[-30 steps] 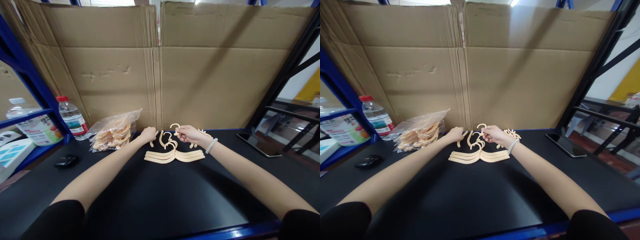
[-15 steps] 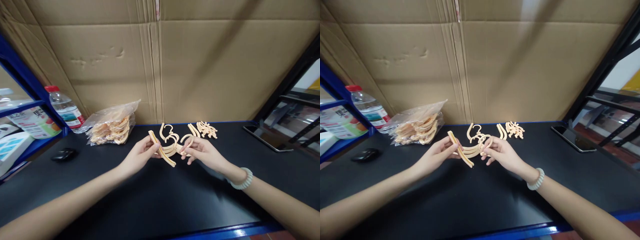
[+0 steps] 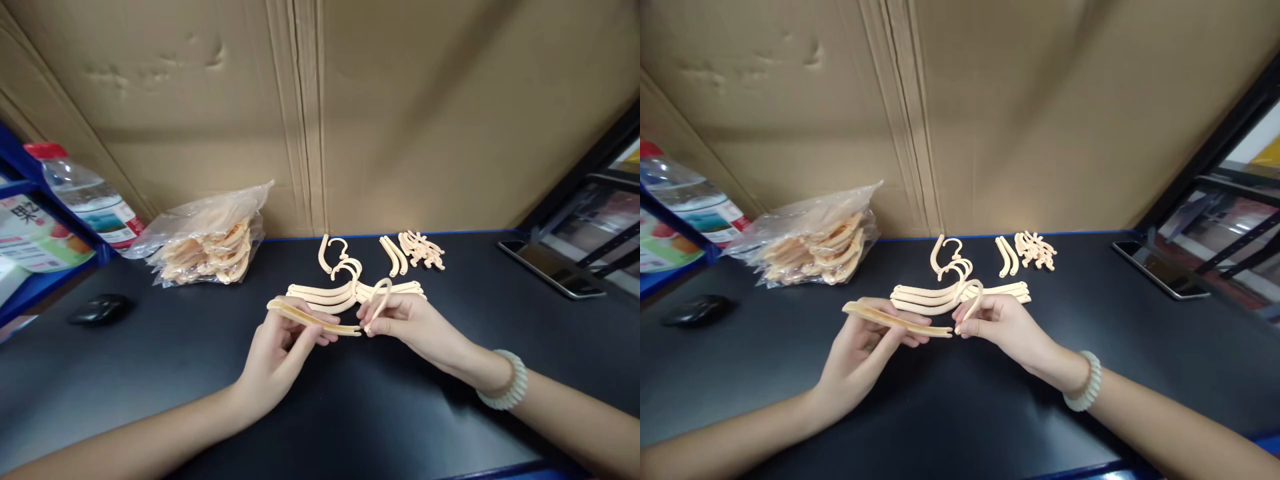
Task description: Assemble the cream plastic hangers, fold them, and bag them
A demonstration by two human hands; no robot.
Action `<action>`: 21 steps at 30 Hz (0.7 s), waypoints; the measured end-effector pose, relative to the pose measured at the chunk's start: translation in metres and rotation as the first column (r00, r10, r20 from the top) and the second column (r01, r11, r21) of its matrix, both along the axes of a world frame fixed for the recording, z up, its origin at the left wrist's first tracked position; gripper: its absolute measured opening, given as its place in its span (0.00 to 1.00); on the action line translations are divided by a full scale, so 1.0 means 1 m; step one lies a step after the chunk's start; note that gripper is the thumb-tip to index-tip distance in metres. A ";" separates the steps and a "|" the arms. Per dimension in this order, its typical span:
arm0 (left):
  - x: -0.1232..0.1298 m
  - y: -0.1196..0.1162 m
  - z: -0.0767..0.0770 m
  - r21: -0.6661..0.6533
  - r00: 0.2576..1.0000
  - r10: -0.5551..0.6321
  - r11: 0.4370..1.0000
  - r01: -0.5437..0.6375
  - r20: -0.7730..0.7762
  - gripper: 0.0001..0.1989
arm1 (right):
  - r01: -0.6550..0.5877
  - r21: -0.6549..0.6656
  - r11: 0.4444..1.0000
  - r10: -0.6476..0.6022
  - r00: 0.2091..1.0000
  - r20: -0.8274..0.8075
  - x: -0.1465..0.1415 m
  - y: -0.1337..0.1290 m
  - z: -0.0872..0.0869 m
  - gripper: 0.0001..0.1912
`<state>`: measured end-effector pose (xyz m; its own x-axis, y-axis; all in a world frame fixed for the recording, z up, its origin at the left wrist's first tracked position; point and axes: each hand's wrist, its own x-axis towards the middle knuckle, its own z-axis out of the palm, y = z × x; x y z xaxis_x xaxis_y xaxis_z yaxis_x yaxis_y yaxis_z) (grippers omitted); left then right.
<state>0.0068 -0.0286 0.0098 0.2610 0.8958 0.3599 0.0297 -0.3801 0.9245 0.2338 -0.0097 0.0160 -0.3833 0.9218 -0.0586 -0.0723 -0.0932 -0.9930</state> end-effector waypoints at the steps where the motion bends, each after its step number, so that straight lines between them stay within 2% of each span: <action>1: 0.000 -0.001 -0.001 0.019 1.000 -0.010 1.000 0.010 -0.012 0.06 | -0.019 -0.059 0.998 0.017 0.999 -0.036 0.000 -0.001 0.000 0.07; 4: 0.000 -0.001 -0.002 0.039 0.998 -0.036 0.999 0.038 -0.044 0.07 | -0.126 -0.214 0.969 0.097 0.985 -0.142 0.000 -0.005 0.002 0.09; 9: 0.001 -0.001 0.001 0.060 0.997 -0.046 0.997 0.049 -0.061 0.05 | -0.205 -0.260 0.944 0.158 0.969 -0.190 0.001 -0.007 0.003 0.09; 13: -0.001 -0.002 0.000 0.107 0.993 -0.053 0.992 0.064 -0.104 0.06 | -0.201 -0.269 0.942 0.155 0.971 -0.184 0.002 -0.007 0.001 0.09; 18: -0.003 -0.002 -0.003 0.257 0.982 0.006 0.965 0.044 -0.191 0.12 | -0.140 -0.233 0.962 0.111 0.985 -0.133 -0.002 -0.009 0.002 0.11; 21: -0.003 -0.001 -0.004 0.250 0.981 -0.009 0.966 0.059 -0.195 0.12 | -0.093 -0.179 0.980 0.072 0.990 -0.123 -0.005 -0.011 0.003 0.12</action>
